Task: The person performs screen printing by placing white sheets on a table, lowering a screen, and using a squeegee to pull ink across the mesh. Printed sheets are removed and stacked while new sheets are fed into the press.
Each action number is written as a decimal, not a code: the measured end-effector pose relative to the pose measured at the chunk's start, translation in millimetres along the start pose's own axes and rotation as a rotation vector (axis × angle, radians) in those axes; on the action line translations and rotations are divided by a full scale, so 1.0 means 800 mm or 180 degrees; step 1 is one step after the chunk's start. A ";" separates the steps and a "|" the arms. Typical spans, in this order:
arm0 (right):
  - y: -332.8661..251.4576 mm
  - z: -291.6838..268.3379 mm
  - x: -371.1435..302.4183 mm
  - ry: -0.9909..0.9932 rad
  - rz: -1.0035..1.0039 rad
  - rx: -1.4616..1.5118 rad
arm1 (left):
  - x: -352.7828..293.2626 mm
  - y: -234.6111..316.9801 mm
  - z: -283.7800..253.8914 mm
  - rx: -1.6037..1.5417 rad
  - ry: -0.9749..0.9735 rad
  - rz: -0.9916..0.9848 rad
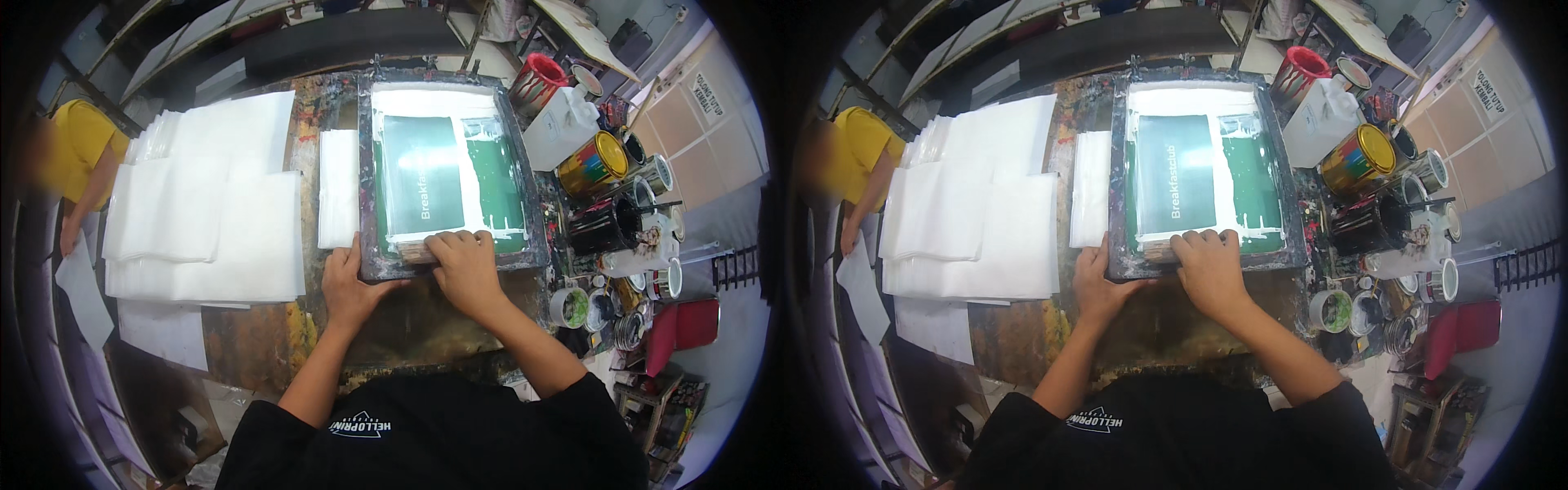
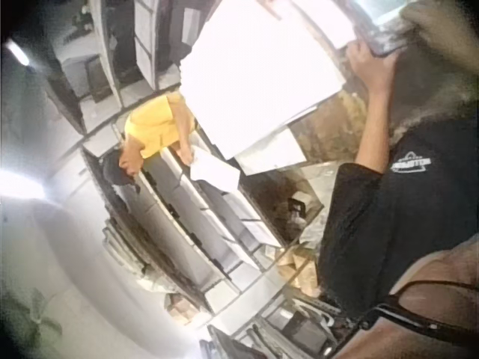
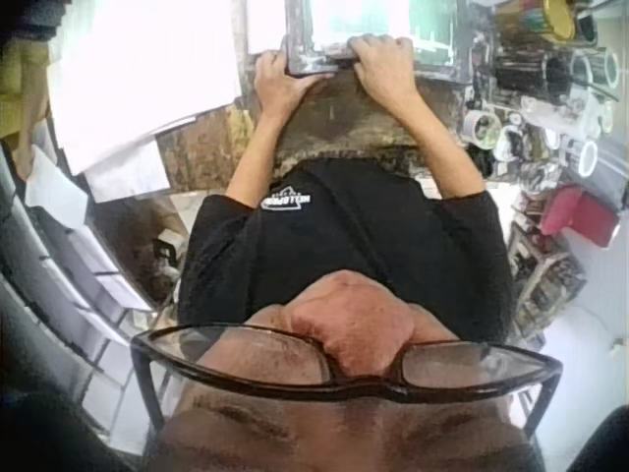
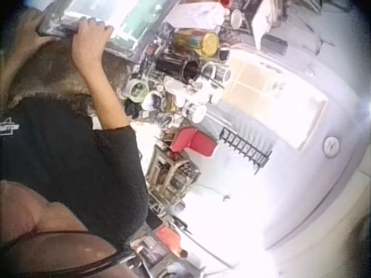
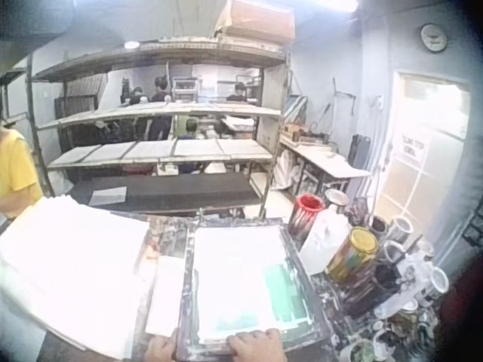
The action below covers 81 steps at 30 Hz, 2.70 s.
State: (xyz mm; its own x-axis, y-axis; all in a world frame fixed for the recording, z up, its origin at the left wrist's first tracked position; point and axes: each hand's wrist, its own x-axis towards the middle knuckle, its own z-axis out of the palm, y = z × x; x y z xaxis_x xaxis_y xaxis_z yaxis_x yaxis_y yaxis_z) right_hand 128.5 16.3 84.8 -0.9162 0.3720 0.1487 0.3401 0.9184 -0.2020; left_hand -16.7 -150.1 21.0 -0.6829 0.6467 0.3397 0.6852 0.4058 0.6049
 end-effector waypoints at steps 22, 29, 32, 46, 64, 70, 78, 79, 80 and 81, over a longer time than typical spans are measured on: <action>0.129 0.021 0.309 -0.0284 0.0099 -0.0530 | -0.007 0.006 -0.011 -0.0303 -0.0072 0.0000; 0.045 -0.014 0.109 -0.0311 -0.0149 -0.0458 | -0.007 0.002 -0.006 -0.0351 0.0052 0.0124; 0.014 -0.037 0.047 -0.0370 -0.0122 -0.0369 | -0.005 0.009 -0.009 -0.0475 -0.0017 0.0014; 0.004 -0.205 0.171 0.2318 -0.0576 -0.0601 | 0.055 0.069 -0.039 0.1034 -0.0474 0.0254; -0.010 -0.262 0.202 0.1761 -0.0165 -0.0100 | 0.101 0.053 -0.059 0.0641 0.0298 0.0224; -0.005 -0.250 0.195 0.1777 -0.0359 -0.0225 | 0.080 -0.087 -0.172 0.1643 0.0777 -0.0456; 0.006 -0.255 0.212 0.1794 -0.0383 -0.0113 | 0.086 0.020 -0.032 0.0346 -0.0329 0.0982; 0.006 -0.261 0.213 0.1738 -0.0340 -0.0061 | 0.080 0.059 0.009 0.0497 -0.0662 0.0953; 0.001 -0.266 0.214 0.1656 -0.0328 -0.0081 | 0.075 0.063 0.057 0.0713 -0.1010 0.1029; -0.004 -0.273 0.214 0.1576 -0.0293 -0.0131 | 0.072 0.076 0.091 0.0811 -0.1077 0.1005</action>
State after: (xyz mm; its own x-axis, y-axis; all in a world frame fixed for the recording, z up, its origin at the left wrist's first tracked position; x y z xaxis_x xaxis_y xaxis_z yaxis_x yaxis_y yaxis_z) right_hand 17.0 106.7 322.1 -0.7359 0.2993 0.6074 0.2799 0.9512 -0.1297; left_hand 4.1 -41.4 24.6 -0.3422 0.9181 0.2001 0.9129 0.2744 0.3021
